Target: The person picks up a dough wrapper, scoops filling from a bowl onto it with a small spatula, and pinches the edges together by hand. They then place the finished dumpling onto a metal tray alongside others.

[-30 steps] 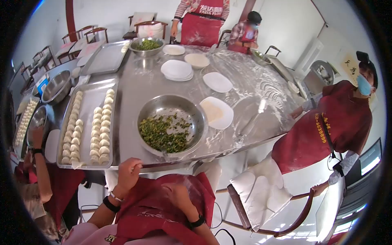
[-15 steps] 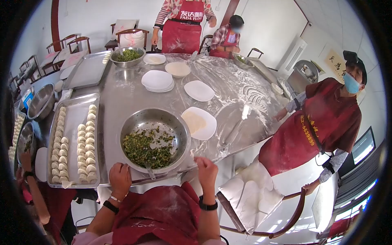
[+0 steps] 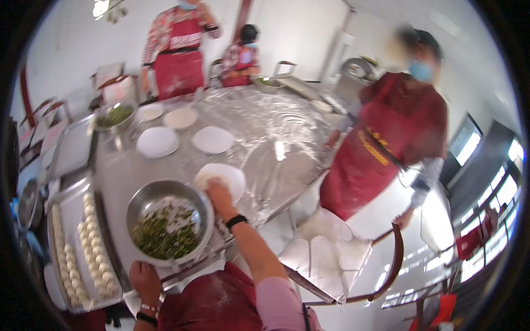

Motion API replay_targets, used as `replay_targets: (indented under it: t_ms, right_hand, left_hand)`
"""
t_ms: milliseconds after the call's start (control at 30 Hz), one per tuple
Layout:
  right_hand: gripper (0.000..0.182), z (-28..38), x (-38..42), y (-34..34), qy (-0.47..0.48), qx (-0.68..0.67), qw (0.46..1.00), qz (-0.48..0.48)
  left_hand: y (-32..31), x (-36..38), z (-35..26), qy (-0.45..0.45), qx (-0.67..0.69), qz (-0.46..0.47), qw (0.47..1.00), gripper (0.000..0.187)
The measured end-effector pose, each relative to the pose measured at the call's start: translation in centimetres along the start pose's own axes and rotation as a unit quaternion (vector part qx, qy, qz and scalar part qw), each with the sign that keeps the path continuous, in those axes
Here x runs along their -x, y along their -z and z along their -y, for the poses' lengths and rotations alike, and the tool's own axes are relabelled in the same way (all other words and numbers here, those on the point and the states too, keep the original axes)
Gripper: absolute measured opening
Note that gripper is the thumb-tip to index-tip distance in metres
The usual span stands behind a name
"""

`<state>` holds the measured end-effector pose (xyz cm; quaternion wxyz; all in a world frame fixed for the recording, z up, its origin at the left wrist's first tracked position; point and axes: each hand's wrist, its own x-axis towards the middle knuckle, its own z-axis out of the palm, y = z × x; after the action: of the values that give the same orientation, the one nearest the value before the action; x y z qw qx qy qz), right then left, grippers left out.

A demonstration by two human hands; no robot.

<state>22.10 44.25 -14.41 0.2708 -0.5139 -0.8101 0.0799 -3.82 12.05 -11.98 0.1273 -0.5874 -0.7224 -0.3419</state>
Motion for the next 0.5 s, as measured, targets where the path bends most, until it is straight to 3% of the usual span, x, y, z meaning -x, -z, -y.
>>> replay_targets:
  t_ms: [33,100,133,233,300,333,433,500]
  right_hand:
    - [0.043,-0.3,-0.4,-1.0,0.01,0.089,0.996,0.014]
    - [0.043,0.7,-0.8,-0.2,-0.017,0.105,0.993,0.054]
    - [0.036,0.7,-0.6,-0.4,0.008,0.112,0.994,0.006]
    - [0.029,1.7,-1.3,0.6,-0.019,0.1,0.994,0.045]
    - [0.024,1.5,-1.0,-0.6,0.005,0.074,0.996,-0.04]
    - [0.022,1.1,-1.0,-1.1,0.017,0.063,0.994,-0.083]
    - [0.018,1.9,-1.7,0.0,-0.027,0.064,0.997,-0.038]
    - [0.017,2.3,-1.9,0.8,-0.044,0.063,0.996,-0.036]
  left_hand:
    - [-0.2,0.1,0.1,-0.03,-0.024,-0.014,0.999,0.01]
    - [-0.8,0.8,0.9,-0.026,-0.052,0.009,0.998,0.004]
    - [-0.6,0.4,0.4,-0.037,-0.054,0.006,0.998,0.006]
    - [-0.4,0.4,-0.4,-0.055,-0.064,0.01,0.996,0.014]
    - [-1.1,1.1,1.3,-0.067,-0.07,0.036,0.995,0.014]
    - [2.5,-1.2,-2.3,-0.077,-0.031,0.022,0.996,0.014]
    - [2.9,-1.4,-2.8,-0.121,-0.024,0.016,0.992,0.014]
    - [2.6,-1.0,-2.7,-0.1,-0.056,0.039,0.993,0.014]
